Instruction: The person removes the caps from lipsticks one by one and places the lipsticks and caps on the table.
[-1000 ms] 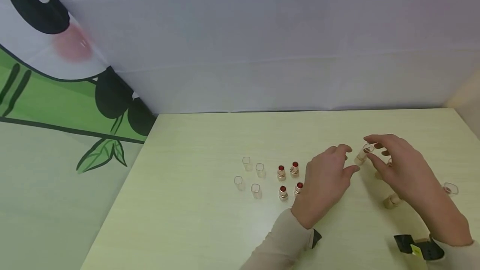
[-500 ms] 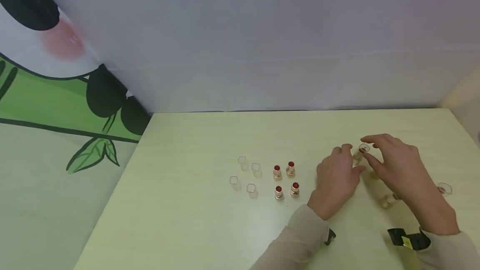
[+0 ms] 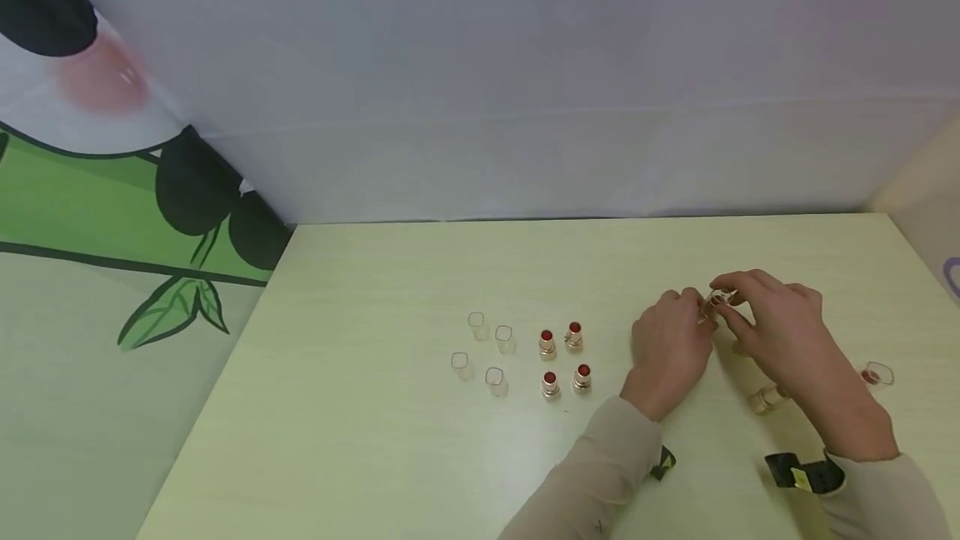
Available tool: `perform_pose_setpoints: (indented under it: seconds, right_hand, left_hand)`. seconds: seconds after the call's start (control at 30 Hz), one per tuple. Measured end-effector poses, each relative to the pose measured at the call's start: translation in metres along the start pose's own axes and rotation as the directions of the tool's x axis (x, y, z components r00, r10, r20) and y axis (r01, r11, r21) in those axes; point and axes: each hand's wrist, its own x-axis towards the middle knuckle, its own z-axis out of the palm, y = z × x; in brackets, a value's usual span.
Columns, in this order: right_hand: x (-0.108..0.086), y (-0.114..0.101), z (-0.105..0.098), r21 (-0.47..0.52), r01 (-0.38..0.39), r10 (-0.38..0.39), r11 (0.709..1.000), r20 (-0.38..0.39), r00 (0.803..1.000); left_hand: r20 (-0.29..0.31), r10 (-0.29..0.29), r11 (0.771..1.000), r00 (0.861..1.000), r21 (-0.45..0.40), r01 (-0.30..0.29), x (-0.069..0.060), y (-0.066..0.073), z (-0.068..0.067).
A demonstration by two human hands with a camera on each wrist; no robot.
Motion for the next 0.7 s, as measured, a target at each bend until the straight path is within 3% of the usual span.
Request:
perform_pose_setpoints:
  seconds: [0.27, 0.47, 0.6, 0.7]
  right_hand:
    - [0.000, -0.001, -0.004, 0.007, 0.013, -0.012, 1.000, -0.032, 0.999]
    - [-0.003, -0.003, -0.009, 0.042, 0.003, 0.001, 0.999, -0.078, 0.997]
    - [-0.005, -0.008, -0.012, 0.089, 0.005, 0.008, 0.996, -0.149, 0.989]
    - [-0.007, -0.013, -0.014, 0.097, 0.057, -0.032, 0.994, -0.246, 0.969]
  left_hand:
    - [-0.001, 0.014, 0.996, 1.000, 0.087, -0.014, 0.002, 0.004, -0.005]
    - [0.009, 0.055, 0.993, 0.998, 0.100, -0.056, -0.004, 0.009, -0.019]
    - [-0.003, 0.098, 0.989, 0.995, 0.107, -0.097, -0.008, 0.013, -0.031]
    - [-0.010, 0.110, 0.987, 0.994, 0.121, -0.108, -0.012, 0.015, -0.041]
